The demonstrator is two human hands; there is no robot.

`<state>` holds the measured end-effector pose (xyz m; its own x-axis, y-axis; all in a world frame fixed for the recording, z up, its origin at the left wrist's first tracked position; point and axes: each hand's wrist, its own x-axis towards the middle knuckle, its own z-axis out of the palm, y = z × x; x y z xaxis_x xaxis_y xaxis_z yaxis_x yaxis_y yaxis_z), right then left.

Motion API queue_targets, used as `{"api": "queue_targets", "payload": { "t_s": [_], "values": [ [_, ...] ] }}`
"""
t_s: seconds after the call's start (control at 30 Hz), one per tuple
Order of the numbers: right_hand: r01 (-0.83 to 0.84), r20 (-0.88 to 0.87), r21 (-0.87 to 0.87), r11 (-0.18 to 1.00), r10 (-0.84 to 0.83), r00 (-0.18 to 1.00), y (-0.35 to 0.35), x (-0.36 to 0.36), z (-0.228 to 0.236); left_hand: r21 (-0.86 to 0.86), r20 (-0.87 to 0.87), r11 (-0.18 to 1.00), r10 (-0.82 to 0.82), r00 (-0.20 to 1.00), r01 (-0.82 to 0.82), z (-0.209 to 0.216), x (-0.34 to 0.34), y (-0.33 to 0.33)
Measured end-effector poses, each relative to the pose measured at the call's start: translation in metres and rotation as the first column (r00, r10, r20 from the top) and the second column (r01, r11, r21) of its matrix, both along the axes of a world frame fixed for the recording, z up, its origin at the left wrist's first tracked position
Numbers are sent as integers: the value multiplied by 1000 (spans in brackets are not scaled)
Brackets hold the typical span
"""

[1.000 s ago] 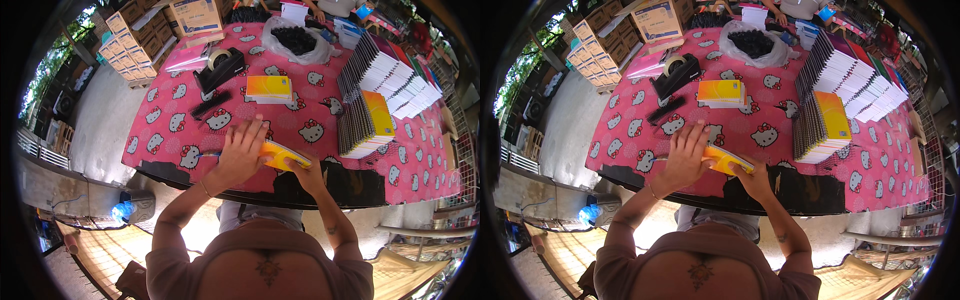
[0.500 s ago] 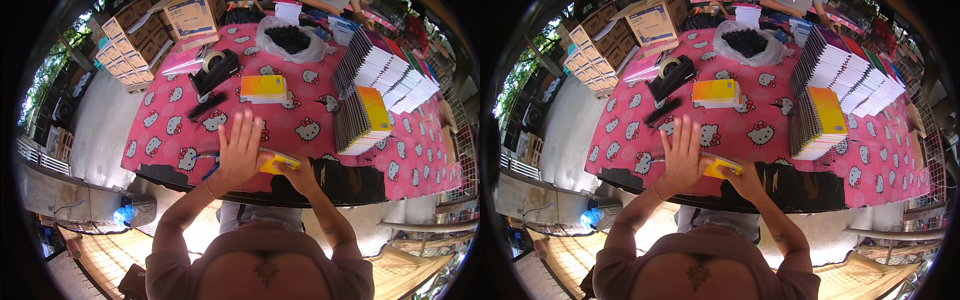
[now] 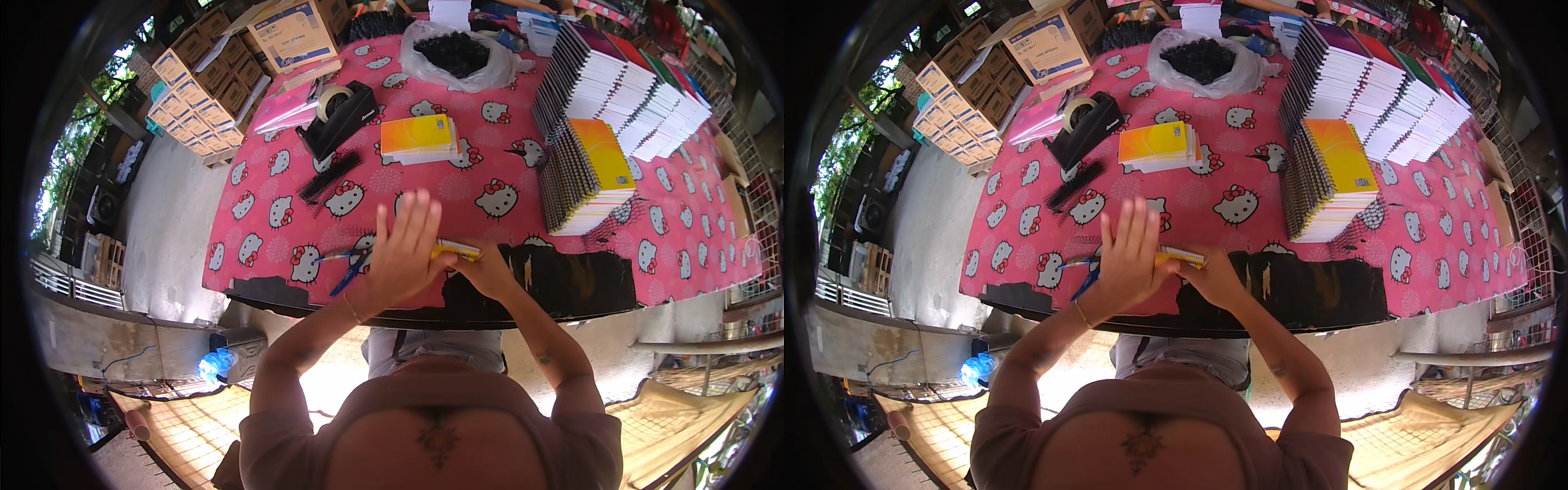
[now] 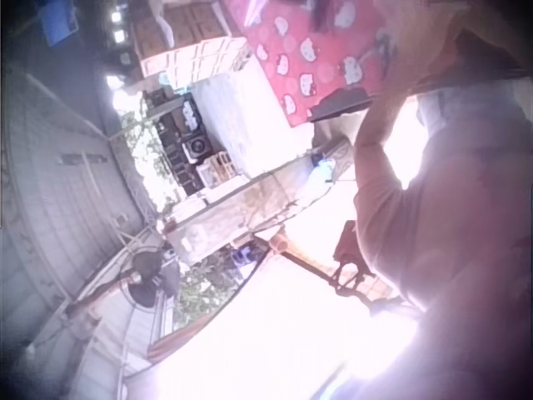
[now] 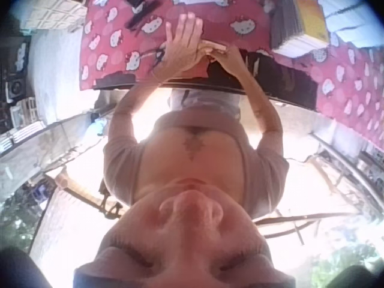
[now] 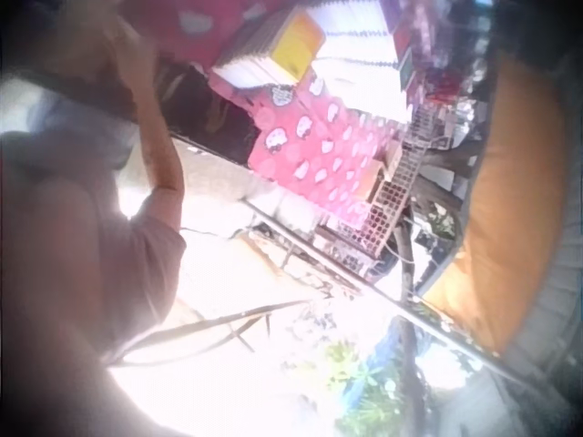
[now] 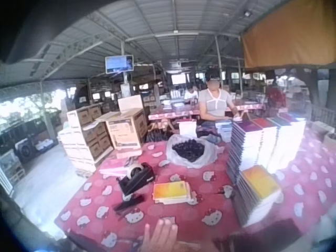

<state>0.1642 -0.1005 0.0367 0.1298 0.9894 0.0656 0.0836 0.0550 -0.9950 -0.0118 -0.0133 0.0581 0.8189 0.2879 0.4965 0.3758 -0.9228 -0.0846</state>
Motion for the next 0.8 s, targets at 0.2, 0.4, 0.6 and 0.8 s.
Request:
{"api": "queue_targets", "payload": {
  "t_s": [0.2, 0.4, 0.6, 0.8],
  "values": [
    [74, -55, 97, 992, -69, 996, 5, -1, -6, -147, -70, 984, -112, 991, 101, -36, -14, -28],
    [44, -130, 10, 999, -42, 991, 10, 5, -25, -159, -123, 985, -88, 988, 68, -34, 1, -28],
    [23, -36, -3, 1000, -24, 999, 3, 9, -31, -174, -165, 984, -53, 985, 24, -27, 9, -28],
    [39, -46, -91, 995, -44, 998, 5, 6, -35, -194, -196, 980, -83, 977, 45, -18, 13, -30]
  ]
}}
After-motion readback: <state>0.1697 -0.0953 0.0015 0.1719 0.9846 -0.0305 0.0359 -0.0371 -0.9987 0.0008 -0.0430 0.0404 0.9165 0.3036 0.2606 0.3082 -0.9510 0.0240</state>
